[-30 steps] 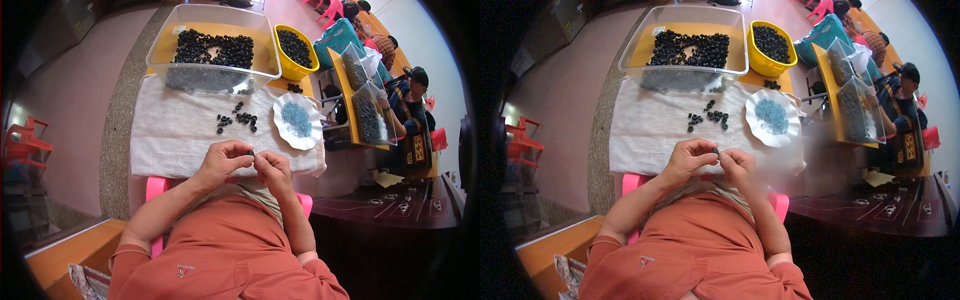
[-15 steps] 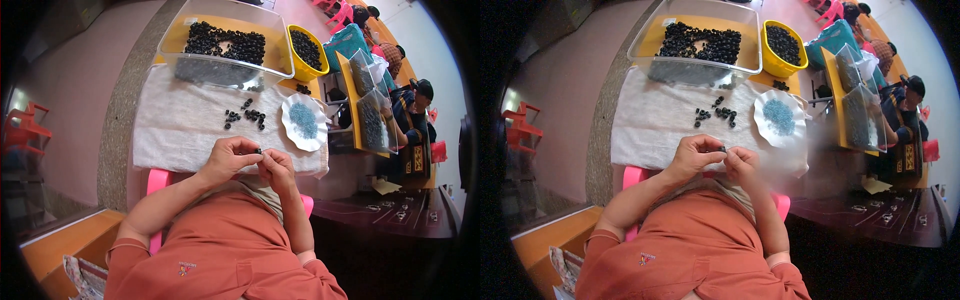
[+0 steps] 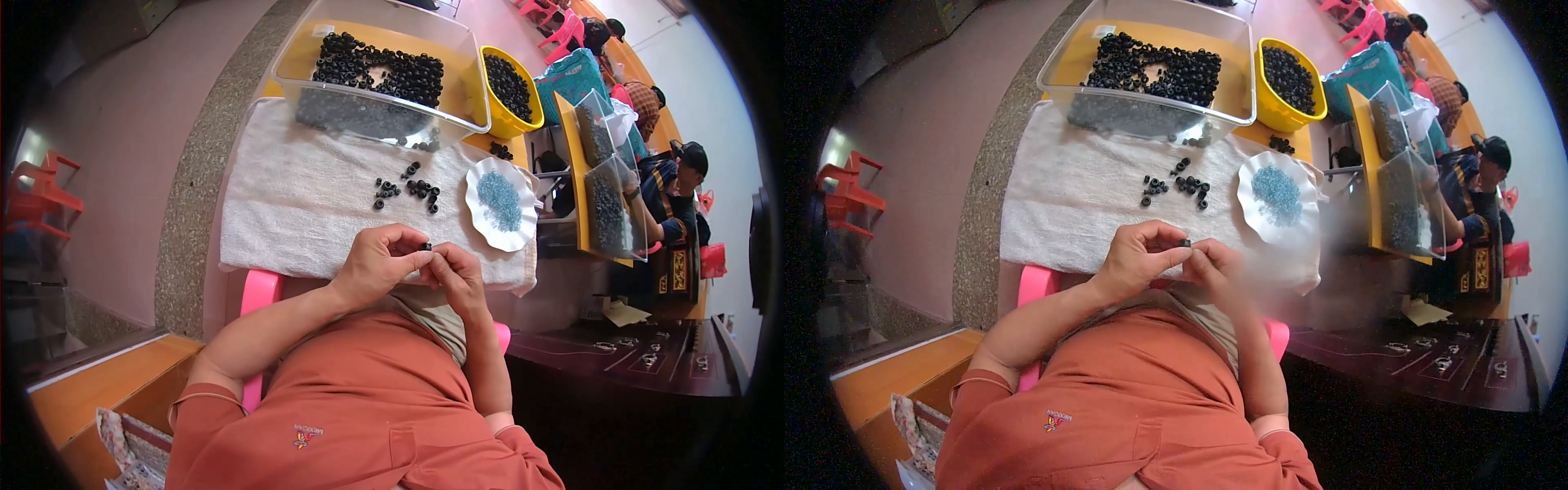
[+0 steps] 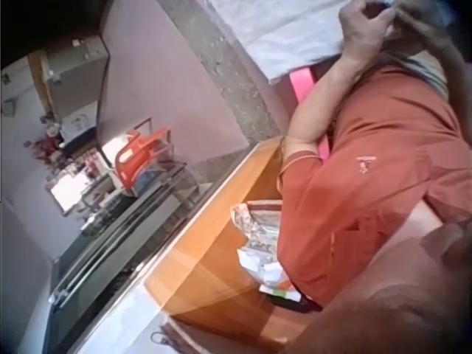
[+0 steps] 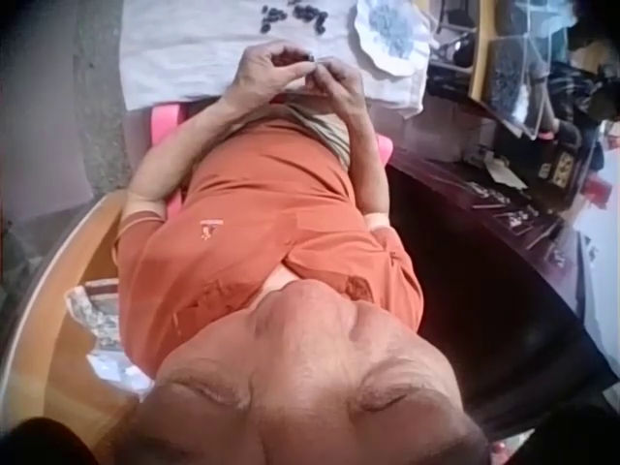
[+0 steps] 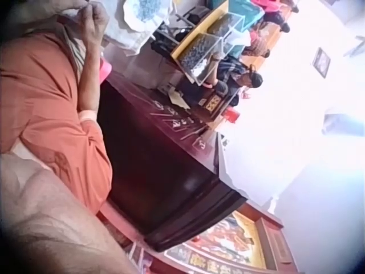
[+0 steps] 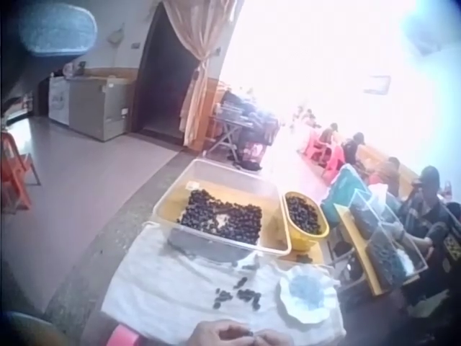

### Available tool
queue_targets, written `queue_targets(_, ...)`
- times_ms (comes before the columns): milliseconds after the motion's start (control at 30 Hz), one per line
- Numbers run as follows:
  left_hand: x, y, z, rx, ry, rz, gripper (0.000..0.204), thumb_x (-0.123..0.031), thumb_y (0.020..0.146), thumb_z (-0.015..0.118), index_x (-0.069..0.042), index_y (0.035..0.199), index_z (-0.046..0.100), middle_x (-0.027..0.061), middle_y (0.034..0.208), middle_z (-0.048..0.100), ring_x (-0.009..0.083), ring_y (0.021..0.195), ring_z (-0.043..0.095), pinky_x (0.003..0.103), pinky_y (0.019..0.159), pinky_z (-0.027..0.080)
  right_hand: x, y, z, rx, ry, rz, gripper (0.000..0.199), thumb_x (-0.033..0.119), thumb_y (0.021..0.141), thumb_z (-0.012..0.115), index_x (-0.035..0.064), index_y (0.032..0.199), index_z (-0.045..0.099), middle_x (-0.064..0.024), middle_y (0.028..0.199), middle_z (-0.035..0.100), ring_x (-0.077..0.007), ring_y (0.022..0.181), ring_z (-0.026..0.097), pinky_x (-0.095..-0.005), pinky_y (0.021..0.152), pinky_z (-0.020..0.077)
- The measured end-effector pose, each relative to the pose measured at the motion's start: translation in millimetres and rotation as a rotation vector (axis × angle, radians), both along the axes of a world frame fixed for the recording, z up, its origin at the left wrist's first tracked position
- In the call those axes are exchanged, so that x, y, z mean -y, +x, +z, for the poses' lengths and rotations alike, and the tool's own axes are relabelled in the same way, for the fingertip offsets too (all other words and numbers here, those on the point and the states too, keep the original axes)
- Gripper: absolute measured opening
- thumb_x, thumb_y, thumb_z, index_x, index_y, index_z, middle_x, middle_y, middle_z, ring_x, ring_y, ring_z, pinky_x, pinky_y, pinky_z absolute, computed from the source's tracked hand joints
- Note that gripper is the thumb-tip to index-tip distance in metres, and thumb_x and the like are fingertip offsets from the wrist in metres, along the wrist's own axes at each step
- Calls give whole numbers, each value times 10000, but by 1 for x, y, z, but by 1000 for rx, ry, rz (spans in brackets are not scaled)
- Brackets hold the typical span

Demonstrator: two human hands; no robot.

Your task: Inspecting small black industrial components for quality control and sorting them.

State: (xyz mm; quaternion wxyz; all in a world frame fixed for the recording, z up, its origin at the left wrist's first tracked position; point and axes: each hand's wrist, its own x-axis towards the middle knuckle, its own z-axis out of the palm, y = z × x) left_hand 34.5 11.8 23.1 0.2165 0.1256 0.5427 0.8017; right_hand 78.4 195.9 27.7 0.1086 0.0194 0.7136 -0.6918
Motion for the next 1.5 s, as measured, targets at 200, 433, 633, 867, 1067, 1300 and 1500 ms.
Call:
queue_targets(200,-2,3,-3,-99,-134,67,191,-77,882,694,43,1024,651,47,885,689,76,793,641,226,706,528,0,2,10,-45,209,27,203,181,1003,530,0,983,620,2,753,604,-73,666,530,-226,616,448)
queue_targets(433,-5,3,-11,-23,-22,97,198,-59,880,694,39,1045,647,58,922,690,84,810,638,231,722,534,14,7,11,-209,477,-77,174,139,973,562,-20,934,619,-53,688,625,-95,623,571,-255,581,470)
queue_targets(633,-4,-3,-12,55,84,94,202,-51,885,686,31,1066,645,62,949,687,99,803,645,239,724,538,9,11,-1,-133,276,-138,78,55,936,596,-12,898,594,-53,743,613,-91,639,571,-240,582,469)
queue_targets(867,-3,-4,-14,57,63,-77,234,-104,932,640,24,1128,647,54,959,688,95,800,641,231,707,531,6,-5,22,-589,548,-76,272,-113,828,620,5,1071,648,-50,881,563,-78,722,537,-200,597,432)
queue_targets(1067,0,-6,-3,99,-1,-163,246,-159,950,629,17,1121,656,47,955,684,92,798,638,219,704,529,-5,-10,15,-788,591,-8,320,-120,789,657,26,1074,670,-84,944,613,-103,647,535,-218,562,447)
queue_targets(1300,0,-6,-3,123,-15,-153,246,-163,936,654,11,1110,658,43,945,681,93,791,640,220,690,534,1,-6,17,-746,574,-79,237,-69,753,745,33,949,660,-72,920,648,-61,581,475,-210,493,384)
queue_targets(1500,1,-7,-3,124,-35,-162,217,-149,925,667,4,1078,666,38,927,681,86,764,632,214,680,526,2,-4,14,-742,493,-102,235,-63,741,756,36,932,661,-61,909,654,-42,552,439,-202,477,354)
